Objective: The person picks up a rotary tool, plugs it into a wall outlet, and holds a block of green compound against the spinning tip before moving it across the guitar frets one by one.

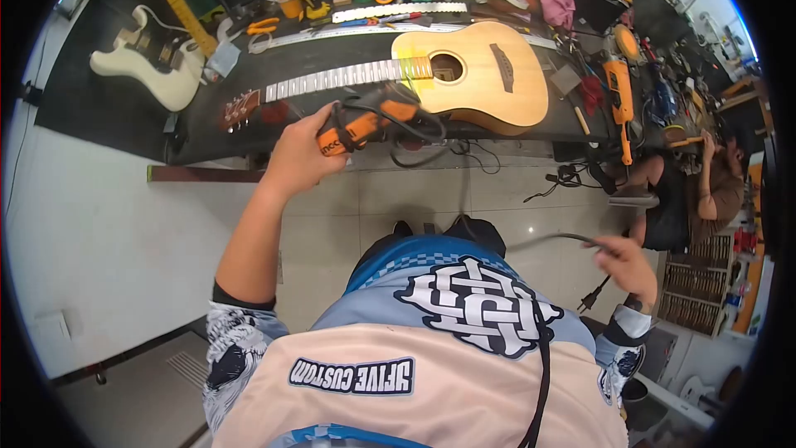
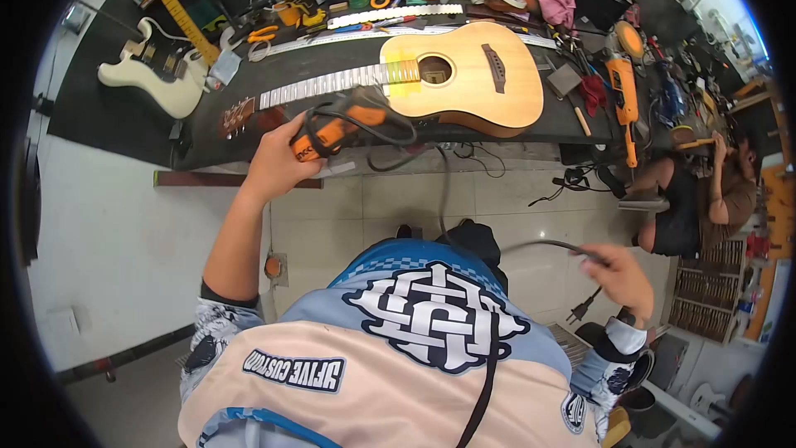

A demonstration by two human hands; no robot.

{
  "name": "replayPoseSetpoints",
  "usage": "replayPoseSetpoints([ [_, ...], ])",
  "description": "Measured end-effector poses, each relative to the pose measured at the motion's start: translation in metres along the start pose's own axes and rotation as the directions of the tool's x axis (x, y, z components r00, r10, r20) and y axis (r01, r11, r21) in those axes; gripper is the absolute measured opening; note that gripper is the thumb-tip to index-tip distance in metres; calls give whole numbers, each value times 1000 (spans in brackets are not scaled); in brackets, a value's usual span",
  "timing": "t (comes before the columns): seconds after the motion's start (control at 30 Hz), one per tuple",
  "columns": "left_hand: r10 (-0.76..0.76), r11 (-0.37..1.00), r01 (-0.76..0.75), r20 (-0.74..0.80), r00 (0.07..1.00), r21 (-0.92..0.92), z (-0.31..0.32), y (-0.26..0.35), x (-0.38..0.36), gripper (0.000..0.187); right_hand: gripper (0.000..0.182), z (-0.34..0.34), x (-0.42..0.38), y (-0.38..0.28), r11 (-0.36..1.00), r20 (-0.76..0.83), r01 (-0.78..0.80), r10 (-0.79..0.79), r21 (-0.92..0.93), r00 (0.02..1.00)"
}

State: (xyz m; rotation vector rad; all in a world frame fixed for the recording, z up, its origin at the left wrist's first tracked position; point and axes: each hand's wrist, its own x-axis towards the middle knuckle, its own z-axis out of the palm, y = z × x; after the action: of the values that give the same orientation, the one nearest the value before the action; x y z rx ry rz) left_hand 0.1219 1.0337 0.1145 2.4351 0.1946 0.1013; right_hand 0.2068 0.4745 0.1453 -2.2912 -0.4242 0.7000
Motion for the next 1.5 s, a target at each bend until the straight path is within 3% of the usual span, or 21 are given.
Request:
replayPoseSetpoints([
  [0.07,-39,904,48,29,999,-424,1,-8,-2,52,14,8,6,1,899,275,-122,255,-420,927],
  [0.17,152,797,74,318,936,-599,-10,-31,4,50,17,-13,15,78,940,28,-250,263,-231,964],
  [0.2,200,856,53,423,884,-515,-22,-23,9,58,19,-26,22,108,911,-316,-228,117,-343,942],
  [0.23,244,943,-108,433,868,-316,-31,-15,15,61,23,-36,30,126,861,-594,-245,-80,-446,800],
  [0.3,313,903,-415,488,815,115,-35,0,23,67,29,-34,32,59,981,-947,-192,67,5,315],
  [0.4,171,800,-332,341,924,500,-20,-10,21,81,29,-35,11,63,714,-959,644,149,274,242],
  [0.53,102,875,-55,-71,992,480,-4,-29,27,77,37,-4,-18,52,939,-897,273,296,209,-329],
  [0.63,-48,996,35,-178,983,-77,-10,-44,28,75,44,-21,-73,140,940,-861,60,333,337,-384],
  [0.7,-39,818,-55,-150,988,-572,-7,-89,30,77,49,-26,-114,199,812,-836,-207,512,546,-196],
  [0.73,-127,659,141,76,989,-739,-25,-75,27,93,51,-29,-132,226,715,-784,-349,610,606,-114],
  [0.83,271,637,78,317,909,-767,-58,-80,37,98,53,-46,-175,302,743,-921,-651,348,158,174],
  [0.9,230,834,241,710,666,-497,-84,-55,58,77,53,-72,-183,292,651,-960,-719,266,243,-83],
  [0.97,152,956,-293,853,499,1,-94,-21,81,75,54,-108,-201,296,630,-888,-629,269,455,-372],
  [1.0,15,917,-342,841,540,203,-98,-11,85,73,49,-143,-233,330,394,-818,-719,340,573,-465],
  [1.1,-178,723,-331,626,759,607,-105,-4,95,68,43,-145,-274,318,305,-795,-734,237,607,-559],
  [1.2,-56,821,-72,205,977,566,-115,-25,85,69,37,-120,-307,299,81,-820,-830,230,553,-524],
  [1.27,-8,999,6,61,998,35,-116,-71,81,71,34,-111,-353,351,275,-768,-721,313,636,-558],
  [1.33,8,776,-19,-20,1000,-630,-111,-76,65,75,38,-97,-400,438,570,-724,-448,508,689,-466],
  [1.37,261,513,-7,148,954,-858,-111,-115,65,69,41,-68,-399,450,721,-665,18,649,693,-369],
  [1.43,299,728,86,427,854,-681,-138,-83,76,61,27,-52,-380,425,601,-735,-425,514,677,-443],
  [1.5,283,953,-289,619,733,-94,-164,-36,88,53,23,-35,-351,370,464,-810,-669,410,582,-420],
])
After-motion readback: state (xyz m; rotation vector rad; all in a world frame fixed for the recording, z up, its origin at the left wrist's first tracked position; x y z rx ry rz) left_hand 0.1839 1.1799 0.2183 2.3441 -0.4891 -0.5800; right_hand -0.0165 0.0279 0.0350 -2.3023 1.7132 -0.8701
